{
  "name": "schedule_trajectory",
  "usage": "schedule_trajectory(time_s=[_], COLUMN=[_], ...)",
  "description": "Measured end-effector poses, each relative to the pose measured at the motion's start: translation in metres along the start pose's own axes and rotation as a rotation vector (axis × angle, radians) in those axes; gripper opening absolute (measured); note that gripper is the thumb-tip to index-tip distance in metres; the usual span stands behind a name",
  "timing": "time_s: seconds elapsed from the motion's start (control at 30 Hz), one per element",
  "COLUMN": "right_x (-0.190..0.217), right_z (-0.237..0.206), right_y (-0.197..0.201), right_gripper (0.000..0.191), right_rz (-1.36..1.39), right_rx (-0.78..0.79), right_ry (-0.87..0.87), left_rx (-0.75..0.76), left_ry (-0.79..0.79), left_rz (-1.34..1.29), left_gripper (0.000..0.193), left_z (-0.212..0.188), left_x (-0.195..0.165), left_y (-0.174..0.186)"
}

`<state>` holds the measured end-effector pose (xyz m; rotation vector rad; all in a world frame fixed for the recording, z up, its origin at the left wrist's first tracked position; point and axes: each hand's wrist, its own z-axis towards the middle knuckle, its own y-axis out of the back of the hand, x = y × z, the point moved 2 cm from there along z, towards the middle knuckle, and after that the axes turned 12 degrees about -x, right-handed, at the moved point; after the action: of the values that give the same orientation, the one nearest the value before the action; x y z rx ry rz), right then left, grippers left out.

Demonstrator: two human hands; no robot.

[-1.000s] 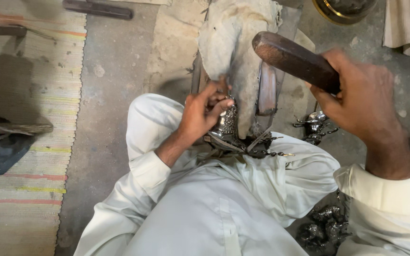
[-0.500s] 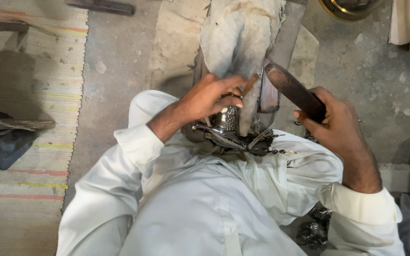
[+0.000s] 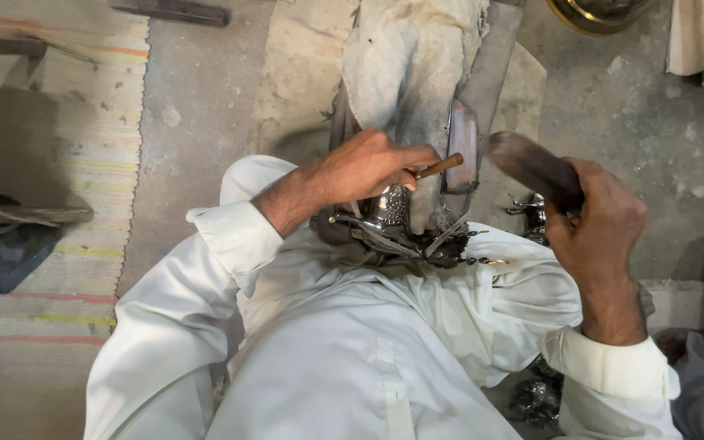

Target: The person sits cross-legged on the floor with a leather sandbag on their lap, holding a small punch against a silver-colored ornamental metal object and striking the punch with a wooden mallet to shape and detail it. They reposition the object and the punch repeatedly, and later work on an animal-shaped metal figurine the same way.

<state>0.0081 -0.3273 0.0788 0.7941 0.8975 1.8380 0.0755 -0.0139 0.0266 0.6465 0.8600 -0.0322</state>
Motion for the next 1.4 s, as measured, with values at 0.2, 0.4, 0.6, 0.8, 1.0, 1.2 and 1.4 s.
schedule_trajectory(time_s=[0.2, 0.4, 0.6, 0.8, 1.0, 1.2, 1.4], right_x=[0.017, 0.035, 0.048, 0.036, -0.03, -0.05, 0.008], right_z=[0.028, 0.074, 0.094, 0.08, 0.012, -0.121, -0.141], right_y=[0.008, 0.018, 0.013, 0.003, -0.016, -0.061, -0.043], right_gripper=[0.043, 0.038, 0.044, 0.041, 0.035, 0.04, 0.062], right_rz=[0.056, 0.056, -0.128, -0.207, 0.315, 0.714, 0.344], right_rx=[0.101, 0.141, 0.189, 0.335, 0.264, 0.14, 0.354], right_ry=[0.009, 0.006, 0.183, 0.175, -0.439, -1.076, -0.735], left_rx=[-0.12, -0.261, -0.355, -0.467, -0.835, -0.871, -0.146], left_ry=[0.106, 0.226, 0.289, 0.306, 0.461, 0.67, 0.81], left_rz=[-0.002, -0.008, 0.0, -0.165, -0.426, -0.378, 0.136], left_gripper=[0.034, 0.033, 0.033, 0.047, 0.027, 0.016, 0.032], left_z=[-0.013, -0.028, -0.038, -0.049, -0.076, -0.105, -0.083], left_x=[0.002, 0.0, -0.001, 0.004, 0.022, 0.054, 0.084], left_y=[-0.001, -0.006, -0.011, -0.015, 0.003, 0.031, 0.035])
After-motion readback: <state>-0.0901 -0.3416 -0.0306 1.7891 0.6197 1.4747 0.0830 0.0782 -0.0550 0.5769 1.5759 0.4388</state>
